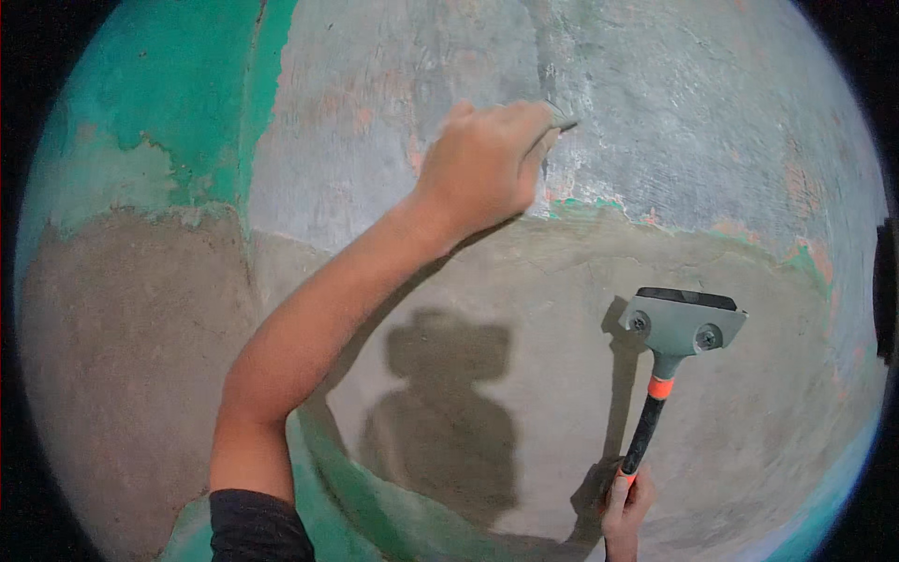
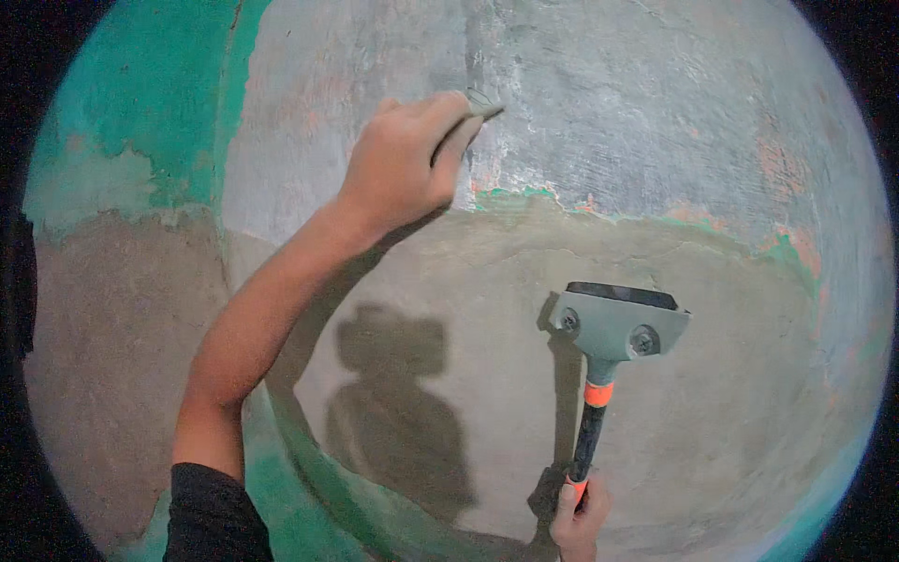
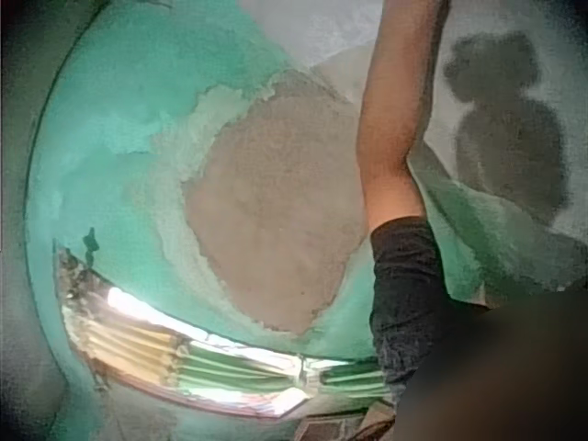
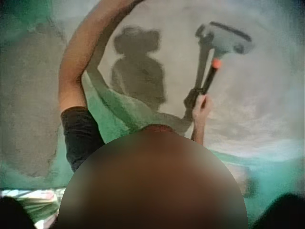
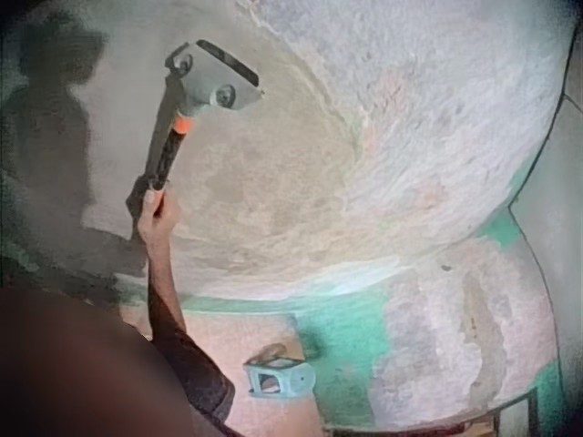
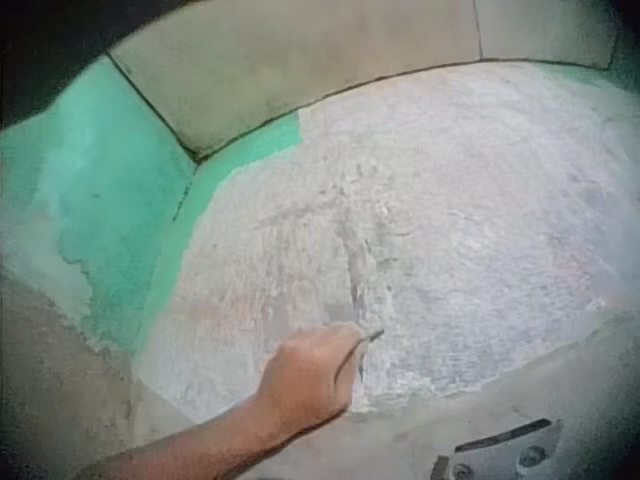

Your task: Using a putty knife and hands to apply and smooth patching compound on a damaged wall surface.

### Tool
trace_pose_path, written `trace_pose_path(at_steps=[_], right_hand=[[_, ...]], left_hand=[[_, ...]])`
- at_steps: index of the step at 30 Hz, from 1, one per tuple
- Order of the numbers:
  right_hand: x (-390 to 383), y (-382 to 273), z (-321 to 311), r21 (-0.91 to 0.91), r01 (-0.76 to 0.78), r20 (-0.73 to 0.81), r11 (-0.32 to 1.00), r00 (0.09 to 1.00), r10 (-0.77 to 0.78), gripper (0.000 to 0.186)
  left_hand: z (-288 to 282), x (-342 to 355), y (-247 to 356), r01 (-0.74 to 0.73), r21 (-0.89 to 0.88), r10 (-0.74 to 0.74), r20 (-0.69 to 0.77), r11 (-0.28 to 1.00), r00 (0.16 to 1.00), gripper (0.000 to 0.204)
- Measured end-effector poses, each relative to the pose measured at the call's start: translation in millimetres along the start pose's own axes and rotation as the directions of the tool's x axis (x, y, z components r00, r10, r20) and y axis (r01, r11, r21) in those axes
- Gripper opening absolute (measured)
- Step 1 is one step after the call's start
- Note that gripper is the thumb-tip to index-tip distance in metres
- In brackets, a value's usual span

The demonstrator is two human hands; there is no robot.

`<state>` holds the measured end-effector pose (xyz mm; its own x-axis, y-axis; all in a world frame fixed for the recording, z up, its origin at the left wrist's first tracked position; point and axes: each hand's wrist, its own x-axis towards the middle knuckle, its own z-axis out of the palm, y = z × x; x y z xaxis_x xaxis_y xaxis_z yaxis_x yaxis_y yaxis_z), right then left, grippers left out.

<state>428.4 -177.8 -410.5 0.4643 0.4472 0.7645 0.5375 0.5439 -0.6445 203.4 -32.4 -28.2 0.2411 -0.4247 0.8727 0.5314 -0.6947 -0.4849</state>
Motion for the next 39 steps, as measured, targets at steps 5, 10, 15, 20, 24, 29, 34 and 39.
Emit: trace_pose_path(at_steps=[5, 10, 15, 20, 24, 29, 34, 39], right_hand=[[8, -5, -4, -0.004, 0.112, 0.079, 0.994, 0.991, -0.111, 0.022], [20, -21, -10, 0.002, 0.091, 0.282, 0.996, 0.955, -0.088, 0.022], [23, -35, -20, 0.033, 0.016, 0.331, 0.999, 0.943, -0.026, 0.021], [16, -16, -40, 0.109, -0.013, 0.392, 0.994, 0.920, -0.031, 0.026], [13, -12, -66, 0.161, -0.109, 0.399, 0.981, 0.916, 0.037, 0.029], [18, 6, -83, 0.385, -0.267, 0.325, 0.883, 0.935, 0.141, 0.038], [22, 2, -87, 0.490, -0.176, 0.257, 0.854, 0.965, 0.051, 0.036], [22, 5, -113, 0.331, -0.181, 0.317, 0.926, 0.946, 0.072, 0.038]], left_hand=[[-37, 43, -74, 0.351, 0.297, -0.322, -0.144, 0.888, 0.936, 0.031], [-40, 66, -86, 0.450, 0.300, -0.405, -0.201, 0.841, 0.892, 0.039], [45, 57, 58, 0.042, 0.120, -0.042, -0.001, 0.992, 0.999, 0.028], [36, 68, 18, 0.186, 0.234, -0.170, -0.086, 0.954, 0.982, 0.026], [-16, 78, -53, 0.436, 0.445, -0.394, -0.189, 0.782, 0.900, 0.030], [38, 83, 13, 0.241, 0.280, -0.261, 0.035, 0.929, 0.965, 0.035], [74, 44, 164, -0.124, -0.106, 0.136, 0.113, 0.987, 0.984, 0.027], [51, 66, 61, 0.233, 0.246, -0.226, -0.056, 0.941, 0.973, 0.033]])
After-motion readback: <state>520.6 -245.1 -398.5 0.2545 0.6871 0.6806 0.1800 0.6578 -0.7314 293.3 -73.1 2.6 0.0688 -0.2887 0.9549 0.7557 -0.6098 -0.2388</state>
